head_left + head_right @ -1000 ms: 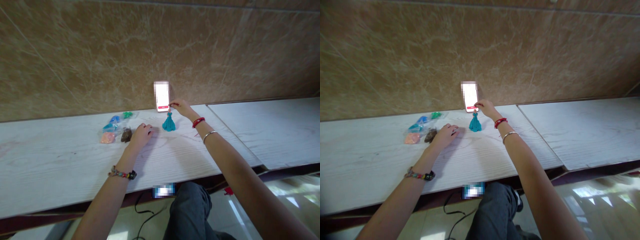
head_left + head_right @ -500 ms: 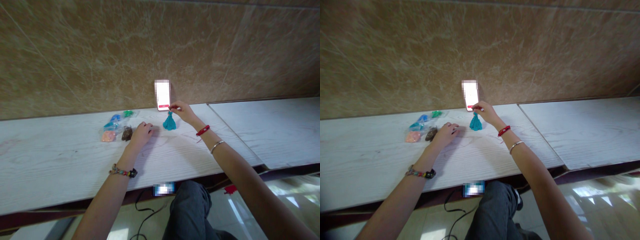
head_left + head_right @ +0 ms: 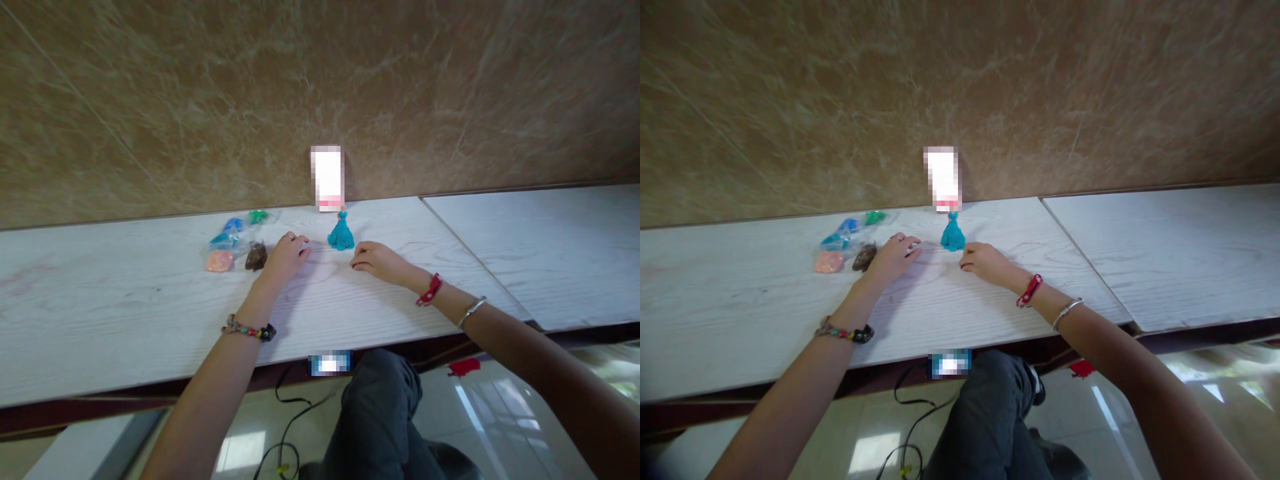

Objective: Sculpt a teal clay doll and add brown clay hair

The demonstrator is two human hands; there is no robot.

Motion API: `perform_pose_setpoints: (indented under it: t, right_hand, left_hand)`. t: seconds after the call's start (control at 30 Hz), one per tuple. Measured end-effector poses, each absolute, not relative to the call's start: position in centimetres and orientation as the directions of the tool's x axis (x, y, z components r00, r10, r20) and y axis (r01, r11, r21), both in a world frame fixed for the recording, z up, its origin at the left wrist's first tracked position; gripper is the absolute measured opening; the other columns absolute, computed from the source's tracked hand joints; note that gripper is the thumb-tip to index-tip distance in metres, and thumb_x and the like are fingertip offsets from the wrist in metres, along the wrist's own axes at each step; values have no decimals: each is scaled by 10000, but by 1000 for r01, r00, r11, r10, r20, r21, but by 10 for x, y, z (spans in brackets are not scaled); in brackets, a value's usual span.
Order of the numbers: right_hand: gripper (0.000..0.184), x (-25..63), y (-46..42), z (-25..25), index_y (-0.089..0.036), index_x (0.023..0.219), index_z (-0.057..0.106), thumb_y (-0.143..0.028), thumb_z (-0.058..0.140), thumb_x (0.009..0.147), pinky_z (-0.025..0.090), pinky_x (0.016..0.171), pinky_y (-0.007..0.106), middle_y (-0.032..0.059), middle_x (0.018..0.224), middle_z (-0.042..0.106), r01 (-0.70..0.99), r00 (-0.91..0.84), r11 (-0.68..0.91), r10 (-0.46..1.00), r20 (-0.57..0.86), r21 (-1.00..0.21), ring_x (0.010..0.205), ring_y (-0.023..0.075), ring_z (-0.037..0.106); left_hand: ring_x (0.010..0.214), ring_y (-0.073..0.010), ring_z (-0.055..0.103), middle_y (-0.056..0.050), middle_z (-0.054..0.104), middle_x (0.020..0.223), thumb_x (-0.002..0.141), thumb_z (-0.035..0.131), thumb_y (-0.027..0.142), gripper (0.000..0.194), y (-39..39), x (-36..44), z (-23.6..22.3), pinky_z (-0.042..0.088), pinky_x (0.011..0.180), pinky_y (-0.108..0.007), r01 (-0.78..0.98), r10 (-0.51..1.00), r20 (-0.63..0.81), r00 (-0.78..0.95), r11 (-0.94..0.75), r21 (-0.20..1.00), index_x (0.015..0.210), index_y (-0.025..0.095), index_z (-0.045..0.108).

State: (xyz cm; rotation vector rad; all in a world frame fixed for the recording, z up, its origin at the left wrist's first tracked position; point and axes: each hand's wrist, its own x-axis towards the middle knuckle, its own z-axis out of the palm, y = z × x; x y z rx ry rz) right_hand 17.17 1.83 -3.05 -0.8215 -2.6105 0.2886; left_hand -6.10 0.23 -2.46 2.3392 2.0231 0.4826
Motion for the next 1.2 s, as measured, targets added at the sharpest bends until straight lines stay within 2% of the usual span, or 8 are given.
perform_pose_setpoints:
  t: [0.23, 0.47, 0.7, 0.8, 0.93, 1.03, 1.13, 1.2]
  right_hand:
    - [294, 186, -5, -51, -197, 1105, 583, -231, 437, 852, 389, 791, 356, 102, 1064, 579, 579, -742, 806, 583, 332, -122, 971, 211, 501]
    - [323, 186, -15, -41, -208, 1135, 560, -309, 403, 872, 351, 802, 386, 104, 1203, 520, 627, -733, 776, 615, 292, -60, 1054, 244, 455]
    - [345, 189, -20, -39, -217, 1162, 539, -342, 418, 864, 336, 818, 396, 92, 1193, 542, 578, -777, 815, 565, 276, -41, 1046, 240, 446]
    - [339, 189, -19, -40, -209, 1152, 548, -333, 429, 859, 350, 822, 402, 95, 1188, 548, 559, -781, 824, 561, 275, -93, 1044, 239, 459]
    - [273, 190, -12, -42, -203, 1070, 600, -259, 444, 853, 379, 841, 380, 87, 1101, 596, 524, -751, 811, 584, 309, -259, 1009, 203, 508]
    - [311, 187, -4, -43, -190, 1119, 566, -189, 498, 815, 414, 821, 369, 81, 998, 638, 520, -702, 775, 627, 338, -359, 943, 193, 544]
    - [361, 181, 2, -41, -163, 1124, 563, -161, 569, 763, 446, 781, 342, 79, 893, 655, 541, -645, 730, 678, 351, -416, 860, 184, 571]
    - [258, 178, 4, -40, -148, 1000, 634, -173, 596, 746, 452, 768, 315, 87, 884, 642, 556, -629, 720, 691, 357, -415, 843, 178, 573]
  left_hand:
    - [898, -180, 511, -71, 511, 936, 826, 417, 287, 279, 4, -62, -27, 420, 771, -282, 962, 963, 234, 131, -180, 204, 1022, 162, 570]
    - [907, -186, 510, -77, 511, 960, 830, 408, 300, 290, 3, -61, -28, 419, 771, -285, 968, 965, 222, 136, -178, 179, 1030, 164, 568]
    - [913, -186, 507, -77, 509, 965, 830, 405, 297, 293, 3, -61, -27, 415, 790, -285, 968, 967, 219, 133, -174, 179, 1031, 162, 569]
    - [897, -187, 509, -79, 507, 967, 829, 406, 294, 293, 3, -61, -27, 416, 787, -290, 969, 965, 224, 134, -175, 175, 1032, 160, 571]
    - [901, -181, 510, -73, 511, 937, 829, 412, 281, 283, 3, -61, -27, 413, 794, -281, 961, 957, 252, 142, -194, 198, 1026, 159, 574]
    - [872, -175, 513, -71, 511, 935, 831, 414, 273, 275, 0, -56, -23, 418, 763, -282, 955, 952, 261, 160, -217, 205, 1018, 157, 579]
    - [837, -156, 515, -66, 520, 933, 840, 407, 270, 272, -6, -45, -20, 415, 749, -273, 924, 933, 265, 244, -306, 229, 1018, 154, 578]
    - [819, -141, 517, -58, 534, 919, 839, 420, 276, 265, -10, -33, -19, 411, 755, -265, 876, 904, 264, 337, -404, 264, 1012, 156, 580]
